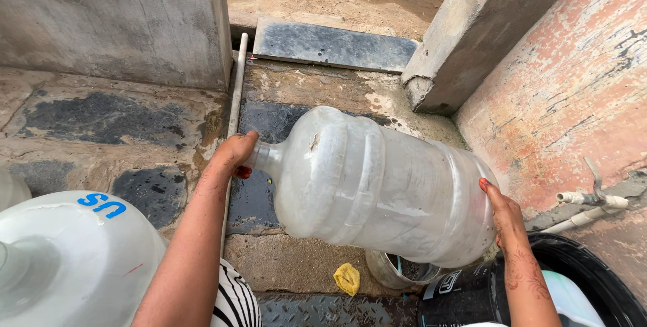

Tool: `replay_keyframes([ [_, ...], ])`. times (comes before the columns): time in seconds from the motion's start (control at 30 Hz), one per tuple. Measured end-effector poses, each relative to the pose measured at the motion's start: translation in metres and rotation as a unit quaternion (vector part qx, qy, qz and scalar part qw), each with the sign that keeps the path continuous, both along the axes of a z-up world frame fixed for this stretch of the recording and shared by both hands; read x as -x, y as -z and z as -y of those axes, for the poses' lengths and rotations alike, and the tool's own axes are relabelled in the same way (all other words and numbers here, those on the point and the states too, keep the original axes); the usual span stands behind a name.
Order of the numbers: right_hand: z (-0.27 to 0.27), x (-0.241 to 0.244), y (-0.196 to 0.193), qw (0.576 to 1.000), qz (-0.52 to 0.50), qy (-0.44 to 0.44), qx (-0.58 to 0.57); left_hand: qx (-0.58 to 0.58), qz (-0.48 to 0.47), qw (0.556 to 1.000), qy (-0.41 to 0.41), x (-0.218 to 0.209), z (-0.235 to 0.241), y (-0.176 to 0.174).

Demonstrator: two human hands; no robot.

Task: The person washes the exterior of a large plastic water jug using a sponge and then shakes the jug to rinse its interior.

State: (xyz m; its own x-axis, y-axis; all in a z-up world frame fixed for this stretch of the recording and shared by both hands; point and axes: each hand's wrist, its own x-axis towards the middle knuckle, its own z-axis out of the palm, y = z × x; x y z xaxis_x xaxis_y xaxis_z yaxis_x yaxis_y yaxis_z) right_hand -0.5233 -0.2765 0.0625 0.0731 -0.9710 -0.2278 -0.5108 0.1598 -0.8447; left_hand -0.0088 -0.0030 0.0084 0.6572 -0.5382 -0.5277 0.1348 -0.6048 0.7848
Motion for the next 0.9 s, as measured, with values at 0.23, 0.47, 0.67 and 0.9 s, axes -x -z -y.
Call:
replay_keyframes([
  [0.23, 0.046, 0.015, 0.054, 0.999, -0.005, -0.051, 0.002, -0.01, -0.034, 0.999, 0.001, -0.006, 0.001, 0.018],
  [0.47, 0.021, 0.028, 0.009, 0.961, 0.17, -0.097, 0.194, 0.23, 0.013, 0.972, 0.037, -0.002, -0.027, -0.042],
  [0.67, 0.008, 0.028, -0.026, 0.899, 0.369, -0.152, 0.18, 0.316, -0.022, 0.948, -0.016, 0.002, -0.035, -0.065],
  [0.9, 0.015, 0.002, 0.006, 0.969, 0.215, -0.086, 0.089, 0.177, -0.03, 0.974, -0.139, -0.007, -0.006, -0.01],
])
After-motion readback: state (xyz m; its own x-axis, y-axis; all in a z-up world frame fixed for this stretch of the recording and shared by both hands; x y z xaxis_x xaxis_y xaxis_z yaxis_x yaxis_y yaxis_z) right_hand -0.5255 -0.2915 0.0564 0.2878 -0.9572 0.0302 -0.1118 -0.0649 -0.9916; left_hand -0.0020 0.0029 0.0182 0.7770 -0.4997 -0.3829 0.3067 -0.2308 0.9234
